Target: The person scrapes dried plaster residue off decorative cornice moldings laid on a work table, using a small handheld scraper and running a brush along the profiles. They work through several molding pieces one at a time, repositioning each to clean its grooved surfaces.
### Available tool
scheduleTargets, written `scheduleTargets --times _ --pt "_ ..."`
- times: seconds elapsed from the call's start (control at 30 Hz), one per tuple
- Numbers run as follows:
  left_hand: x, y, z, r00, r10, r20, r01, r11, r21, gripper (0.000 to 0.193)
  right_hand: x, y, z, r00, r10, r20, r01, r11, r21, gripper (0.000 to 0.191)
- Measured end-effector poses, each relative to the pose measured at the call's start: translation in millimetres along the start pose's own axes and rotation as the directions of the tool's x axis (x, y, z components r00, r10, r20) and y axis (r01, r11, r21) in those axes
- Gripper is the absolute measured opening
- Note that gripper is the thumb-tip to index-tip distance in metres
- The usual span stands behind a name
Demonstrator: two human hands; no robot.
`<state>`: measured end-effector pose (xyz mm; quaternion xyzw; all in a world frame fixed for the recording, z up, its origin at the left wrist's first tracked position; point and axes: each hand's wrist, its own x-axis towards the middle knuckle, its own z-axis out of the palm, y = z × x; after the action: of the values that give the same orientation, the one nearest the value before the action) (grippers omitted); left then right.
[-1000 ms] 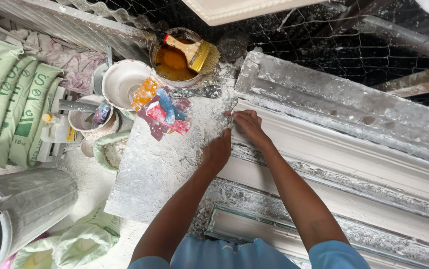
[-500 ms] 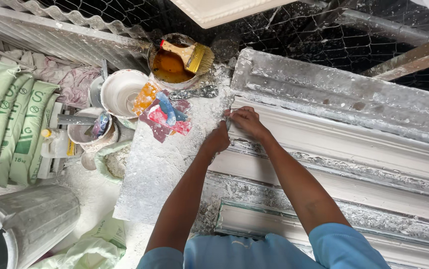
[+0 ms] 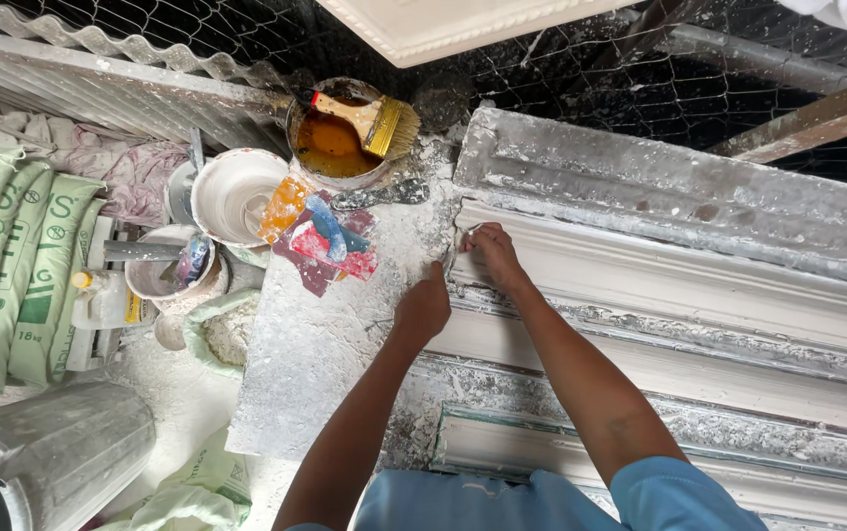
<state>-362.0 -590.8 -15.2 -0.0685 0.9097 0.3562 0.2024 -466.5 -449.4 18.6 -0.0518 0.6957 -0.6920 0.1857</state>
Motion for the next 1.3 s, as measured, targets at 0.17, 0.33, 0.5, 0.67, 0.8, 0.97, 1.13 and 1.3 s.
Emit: scheduleTargets --times 0.17,0.33,0.5,0.67,0.8,0.97,1.13,1.3 --pt "-1.8 17.8 3.4 1.000 0.014 -0.016 -0.014 1.000 0.020 0.027 -1.1 -3.5 3.1 0.994 0.081 -0.067 -0.077 0.996 0.054 0.031" --pt "24.2 13.0 -0.6 0.987 0.076 -0.142 -0.098 0.983 -0.155 0.037 -2.3 -0.2 -2.8 0.995 0.071 -0.069 -0.080 0.988 -0.134 0.039" --pt "25.5 -5.3 -13.9 0.997 -0.055 -0.060 0.028 0.928 -0.371 0.038 -3.3 7.5 -11.6 0.987 -0.007 -0.161 -0.069 0.882 -0.466 0.033" --pt "2.1 5.0 -9.7 1.000 -0.020 -0.016 0.019 0.994 -0.107 0.035 -4.9 7.3 -26.3 0.965 -0.263 0.002 0.178 0.648 -0.740 0.017" --pt "-2.8 18.4 -9.4 1.000 0.007 -0.014 -0.006 0.999 0.035 0.034 -3.9 7.0 -32.4 0.892 -0.426 0.154 0.347 0.424 -0.837 0.014" --pt "11.0 11.3 -5.9 0.998 0.036 -0.047 -0.037 0.999 -0.029 0.042 4.2 18.8 -29.8 0.861 -0.477 0.174 0.366 0.345 -0.865 0.011" --pt "47.4 -6.5 11.3 0.995 0.098 -0.012 -0.098 0.990 -0.104 0.041 6.8 28.7 -30.4 0.869 -0.468 0.163 0.352 0.350 -0.868 0.010" --pt "68.3 -25.9 -2.3 0.987 0.118 0.107 -0.106 0.988 -0.110 0.039 3.6 27.2 -31.6 0.881 -0.450 0.149 0.342 0.386 -0.856 0.013"
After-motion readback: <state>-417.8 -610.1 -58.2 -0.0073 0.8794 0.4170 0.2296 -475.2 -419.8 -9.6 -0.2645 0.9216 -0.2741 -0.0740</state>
